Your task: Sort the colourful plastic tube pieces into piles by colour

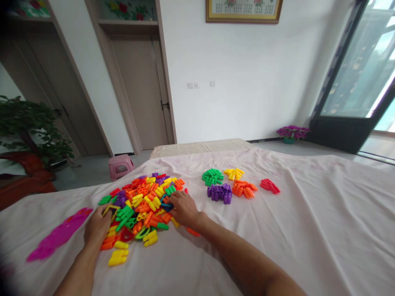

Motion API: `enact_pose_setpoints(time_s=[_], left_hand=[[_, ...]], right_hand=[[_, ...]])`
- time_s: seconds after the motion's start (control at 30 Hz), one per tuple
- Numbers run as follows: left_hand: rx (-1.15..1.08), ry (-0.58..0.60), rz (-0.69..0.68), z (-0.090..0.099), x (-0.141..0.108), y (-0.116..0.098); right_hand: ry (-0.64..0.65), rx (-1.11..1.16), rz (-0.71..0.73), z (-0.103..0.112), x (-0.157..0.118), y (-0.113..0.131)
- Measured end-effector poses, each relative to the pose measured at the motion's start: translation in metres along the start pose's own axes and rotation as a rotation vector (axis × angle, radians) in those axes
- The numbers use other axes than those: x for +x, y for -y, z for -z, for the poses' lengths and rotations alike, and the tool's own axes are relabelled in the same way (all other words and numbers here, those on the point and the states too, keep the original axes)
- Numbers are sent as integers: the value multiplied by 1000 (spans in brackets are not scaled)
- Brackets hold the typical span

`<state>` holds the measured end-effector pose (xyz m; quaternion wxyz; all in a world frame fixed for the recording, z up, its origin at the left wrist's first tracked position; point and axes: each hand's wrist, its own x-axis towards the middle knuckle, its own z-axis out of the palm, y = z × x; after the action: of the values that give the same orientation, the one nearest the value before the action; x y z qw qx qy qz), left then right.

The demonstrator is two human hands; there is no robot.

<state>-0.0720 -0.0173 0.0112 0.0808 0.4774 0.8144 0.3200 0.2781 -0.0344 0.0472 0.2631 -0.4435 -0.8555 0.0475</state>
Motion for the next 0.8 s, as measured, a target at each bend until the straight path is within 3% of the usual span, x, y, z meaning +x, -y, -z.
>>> enact_pose_setpoints(time_s=[0.17,0.27,0.37,0.5,0.8], left_hand=[[-2,-45,1,4,-3,-1],[21,-37,-7,8,-3,-1],[52,-18,-49,12,-3,0],[35,-12,-83,16,-4,-2],[-125,46,-305,27,-16,-39]], right_hand=[[84,-185,-70,-4,9,2],[100,-229,-20,-2,10,2],[81,-215,50,-2,9,2],[-10,-125,23,0,4,0],[68,-163,-29,0,3,1]])
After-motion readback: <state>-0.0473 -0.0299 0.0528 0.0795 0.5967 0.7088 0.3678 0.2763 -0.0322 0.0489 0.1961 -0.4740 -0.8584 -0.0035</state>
